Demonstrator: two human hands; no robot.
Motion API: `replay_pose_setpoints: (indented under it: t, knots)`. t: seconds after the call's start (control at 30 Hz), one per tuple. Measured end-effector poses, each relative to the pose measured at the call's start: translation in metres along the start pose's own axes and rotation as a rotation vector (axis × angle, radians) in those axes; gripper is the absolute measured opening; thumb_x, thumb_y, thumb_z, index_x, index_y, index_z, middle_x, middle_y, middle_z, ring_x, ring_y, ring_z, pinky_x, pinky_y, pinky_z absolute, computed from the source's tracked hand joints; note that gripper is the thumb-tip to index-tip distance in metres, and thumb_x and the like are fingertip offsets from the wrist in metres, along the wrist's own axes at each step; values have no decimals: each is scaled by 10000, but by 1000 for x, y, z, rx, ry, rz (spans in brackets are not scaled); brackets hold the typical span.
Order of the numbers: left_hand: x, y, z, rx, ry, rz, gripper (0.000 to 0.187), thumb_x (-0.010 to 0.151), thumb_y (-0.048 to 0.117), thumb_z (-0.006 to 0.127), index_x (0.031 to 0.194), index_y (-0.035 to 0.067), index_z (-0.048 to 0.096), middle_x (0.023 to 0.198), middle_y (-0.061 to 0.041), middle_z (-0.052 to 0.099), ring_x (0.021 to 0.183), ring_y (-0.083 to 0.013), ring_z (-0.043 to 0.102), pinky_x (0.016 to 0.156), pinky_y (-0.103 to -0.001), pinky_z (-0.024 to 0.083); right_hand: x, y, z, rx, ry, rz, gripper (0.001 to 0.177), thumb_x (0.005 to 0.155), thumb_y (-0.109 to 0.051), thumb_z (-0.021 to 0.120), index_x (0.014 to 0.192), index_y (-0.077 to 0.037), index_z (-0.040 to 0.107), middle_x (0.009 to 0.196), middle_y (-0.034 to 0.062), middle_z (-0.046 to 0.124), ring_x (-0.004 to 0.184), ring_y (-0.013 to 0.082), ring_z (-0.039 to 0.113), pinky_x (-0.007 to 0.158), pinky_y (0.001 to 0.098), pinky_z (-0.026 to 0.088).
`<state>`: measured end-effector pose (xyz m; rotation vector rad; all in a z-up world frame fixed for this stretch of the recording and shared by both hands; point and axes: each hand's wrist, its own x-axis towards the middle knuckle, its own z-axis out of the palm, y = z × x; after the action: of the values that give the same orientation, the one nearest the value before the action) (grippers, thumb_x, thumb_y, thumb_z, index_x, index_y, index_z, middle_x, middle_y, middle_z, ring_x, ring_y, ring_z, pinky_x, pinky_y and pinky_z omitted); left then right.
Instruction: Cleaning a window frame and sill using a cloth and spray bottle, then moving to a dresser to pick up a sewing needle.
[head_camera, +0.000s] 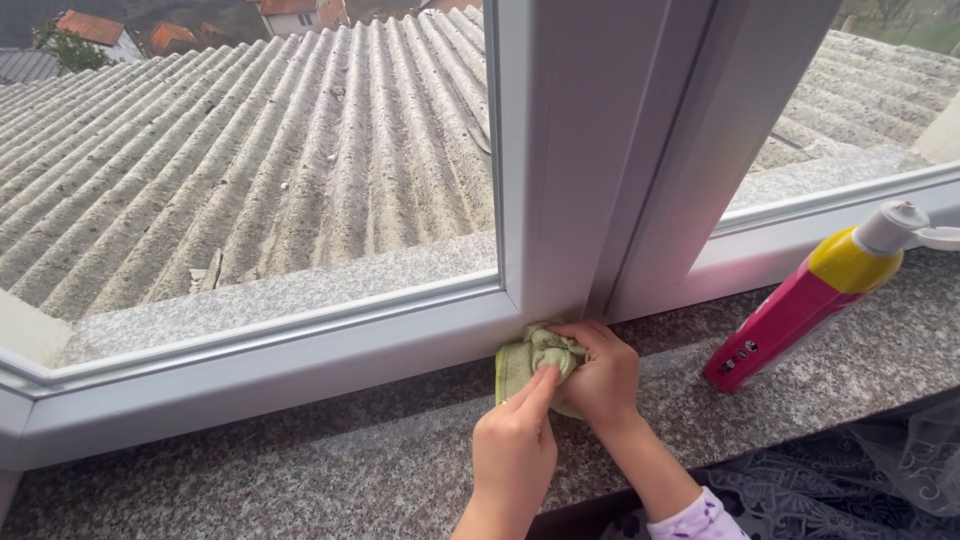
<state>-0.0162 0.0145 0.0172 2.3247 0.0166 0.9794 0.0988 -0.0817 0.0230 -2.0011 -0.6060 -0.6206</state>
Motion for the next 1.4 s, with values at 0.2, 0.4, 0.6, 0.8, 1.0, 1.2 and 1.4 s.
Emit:
replay_pose_setpoints:
  t: [0.2,0.4,0.6,0.8,1.0,1.2,1.4]
  knots:
    - [2,7,9,29,9,74,655,745,-134,513,1334,106,671,1310,-97,729,623,-283,693,565,-379,580,3,21,-1,-106,-71,318,290,631,-240,701,907,-167,751,793,5,759,713,229,701,631,374,512]
    - [6,8,2,22,47,72,603,782,-103,529,1317,120,694,1289,-102,741,648,-265,725,583,-365,583,4,8,2,-37,-40,282,203,616,-226,698,810,-167,703,684,-21,695,597,171,599,552,343,438]
    - [7,9,-1,20,93,145,554,815,-123,484,1284,78,700,1294,-121,733,968,-247,789,669,-331,608,1,14,8,-37,29,253,207,644,-187,684,845,-143,706,724,-1,703,628,193,640,576,355,468]
    - [7,14,-42,156,288,42,433,890,-78,576,1226,131,751,1239,-45,762,926,-137,811,629,-258,608,8,-51,29,83,25,112,118,675,-163,715,789,-159,685,733,-58,682,594,95,561,514,290,404]
    - [-13,5,-3,19,141,38,471,867,-73,558,1265,118,722,1296,-82,738,808,-230,798,657,-335,614,4,-16,2,-154,-4,-53,175,707,-204,750,876,-197,707,855,-60,691,709,153,670,506,319,465]
    - [-13,-9,5,-21,-36,14,583,722,-125,556,1223,117,732,1241,-93,760,824,-284,778,645,-393,610,-8,14,9,-271,-18,-8,203,690,-105,666,887,-156,673,890,-25,670,706,250,653,518,400,456]
    - [-48,-46,-73,150,114,-113,495,832,-26,595,1235,212,755,1231,13,772,995,-138,791,757,-296,621,-27,-76,66,-60,-150,-55,43,764,-164,645,796,-141,628,767,5,654,570,243,634,485,390,457]
